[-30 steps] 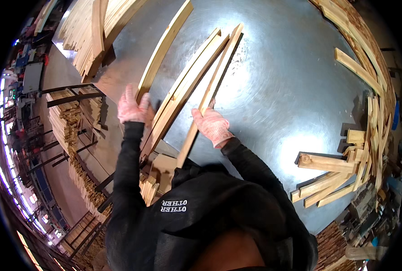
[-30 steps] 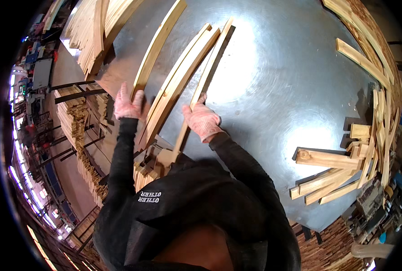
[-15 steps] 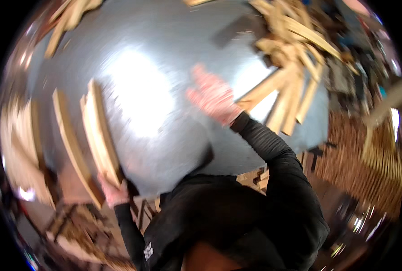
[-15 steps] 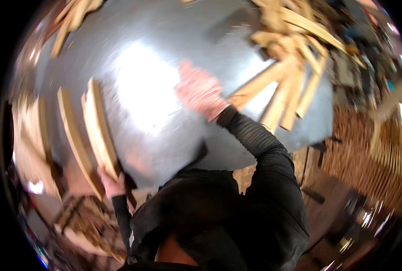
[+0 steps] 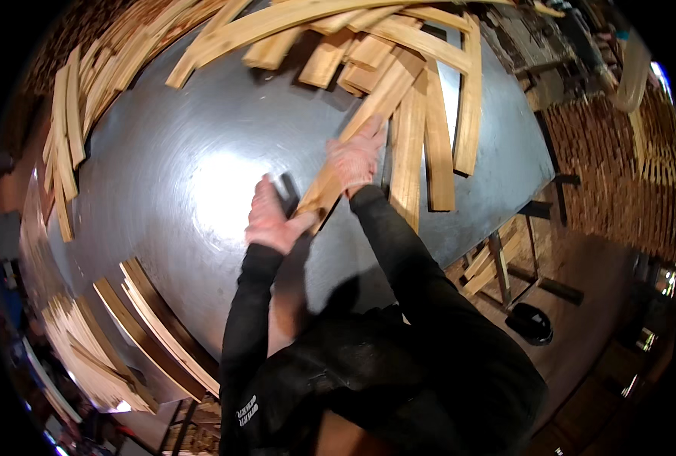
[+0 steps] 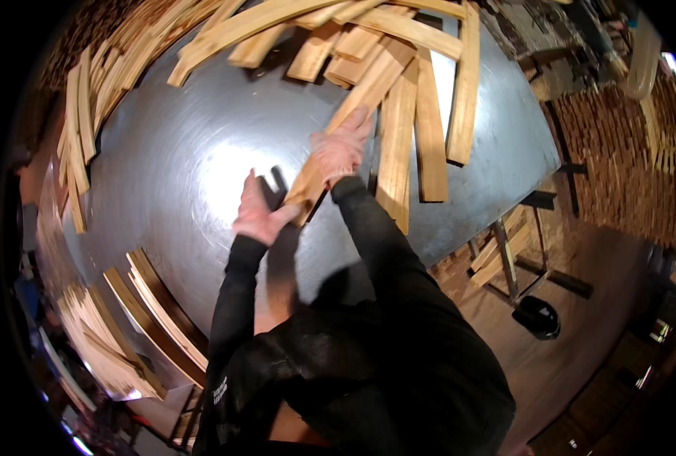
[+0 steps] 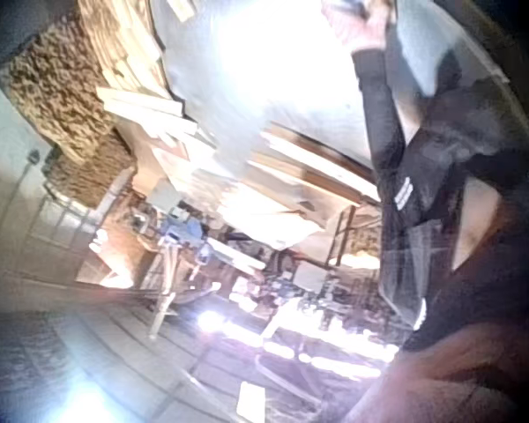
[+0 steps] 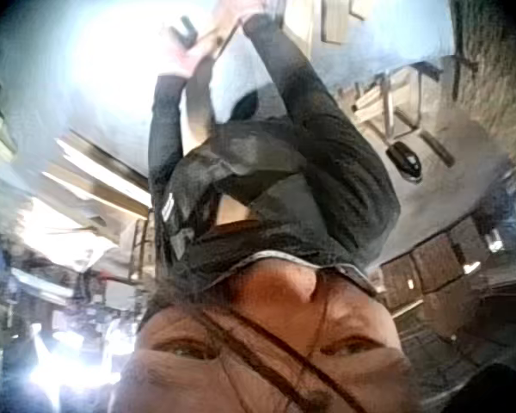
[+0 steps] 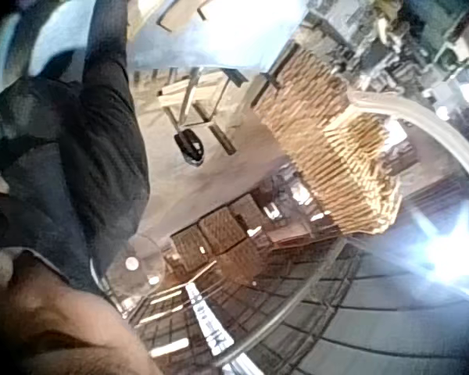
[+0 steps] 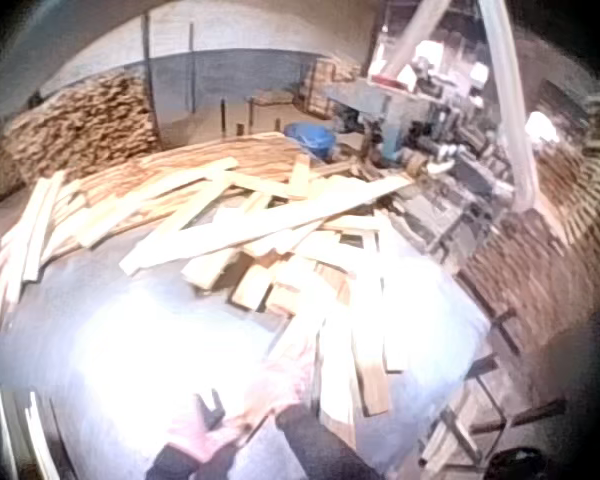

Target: The person sorts and stacks thin wooden planks on a large metal table. They repeatedly pick up planks from a pile, align them, and place them into neat stacks while another person works nearby.

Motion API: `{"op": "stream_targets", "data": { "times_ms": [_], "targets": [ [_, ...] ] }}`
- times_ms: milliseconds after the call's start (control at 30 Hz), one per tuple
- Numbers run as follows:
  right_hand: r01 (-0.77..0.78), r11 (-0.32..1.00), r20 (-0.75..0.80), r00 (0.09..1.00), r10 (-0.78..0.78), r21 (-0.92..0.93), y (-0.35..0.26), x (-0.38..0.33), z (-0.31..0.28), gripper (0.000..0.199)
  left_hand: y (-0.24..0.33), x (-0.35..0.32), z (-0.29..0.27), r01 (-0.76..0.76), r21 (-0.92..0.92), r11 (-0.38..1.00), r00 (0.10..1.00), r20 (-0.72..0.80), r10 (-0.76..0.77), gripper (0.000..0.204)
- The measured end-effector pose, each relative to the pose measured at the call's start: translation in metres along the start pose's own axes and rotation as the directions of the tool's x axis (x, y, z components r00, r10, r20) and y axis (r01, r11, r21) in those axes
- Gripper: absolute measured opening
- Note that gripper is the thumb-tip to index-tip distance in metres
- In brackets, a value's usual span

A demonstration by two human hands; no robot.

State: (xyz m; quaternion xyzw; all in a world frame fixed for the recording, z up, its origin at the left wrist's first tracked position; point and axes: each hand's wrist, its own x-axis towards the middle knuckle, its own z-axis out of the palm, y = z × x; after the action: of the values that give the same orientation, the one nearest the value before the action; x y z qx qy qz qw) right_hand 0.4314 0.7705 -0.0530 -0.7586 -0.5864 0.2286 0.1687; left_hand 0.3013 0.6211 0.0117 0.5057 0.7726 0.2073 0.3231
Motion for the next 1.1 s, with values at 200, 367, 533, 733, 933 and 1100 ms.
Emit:
{"op": "stream_targets", "data": {
  "times_ms": [200,367,533,733,933,1100],
  "targets": [
    [0.452,0.884,0.064,0.892,-0.447,-0.118,0.077,-0.026,-0.075,0.107,0.028,0.0,0.052,0.23,-0.128,0.965,0.914,0.369,-0.168,0.066],
    [0.16,0.87,0.082,0.987,-0.138,-0.467,0.091,0.004,-0.095,0.106,-0.021,-0.098,0.042,0.284,-0.585,0.76,0.913,0.408,-0.028,0.049],
    [0.205,0.953,0.204,0.966,-0.159,-0.225,0.132,-0.015,-0.114,0.097,-0.007,-0.154,-0.003,0.383,-0.911,0.154,0.923,0.375,-0.079,0.066],
    [0.194,0.933,0.594,0.727,-0.345,0.305,0.26,-0.102,-0.193,0.099,-0.067,-0.176,-0.005,0.174,-0.869,-0.464,0.917,0.314,-0.244,0.064],
    [-0.187,0.922,0.928,0.23,-0.293,0.338,0.179,-0.128,-0.208,0.082,-0.162,-0.173,0.014,0.351,-0.858,0.376,0.905,0.207,-0.373,0.062],
    [-0.699,0.698,0.742,-0.384,-0.549,0.155,0.072,-0.103,-0.085,0.064,-0.138,-0.165,0.021,0.411,-0.849,0.333,0.712,0.071,-0.698,0.052]
  ]
}}
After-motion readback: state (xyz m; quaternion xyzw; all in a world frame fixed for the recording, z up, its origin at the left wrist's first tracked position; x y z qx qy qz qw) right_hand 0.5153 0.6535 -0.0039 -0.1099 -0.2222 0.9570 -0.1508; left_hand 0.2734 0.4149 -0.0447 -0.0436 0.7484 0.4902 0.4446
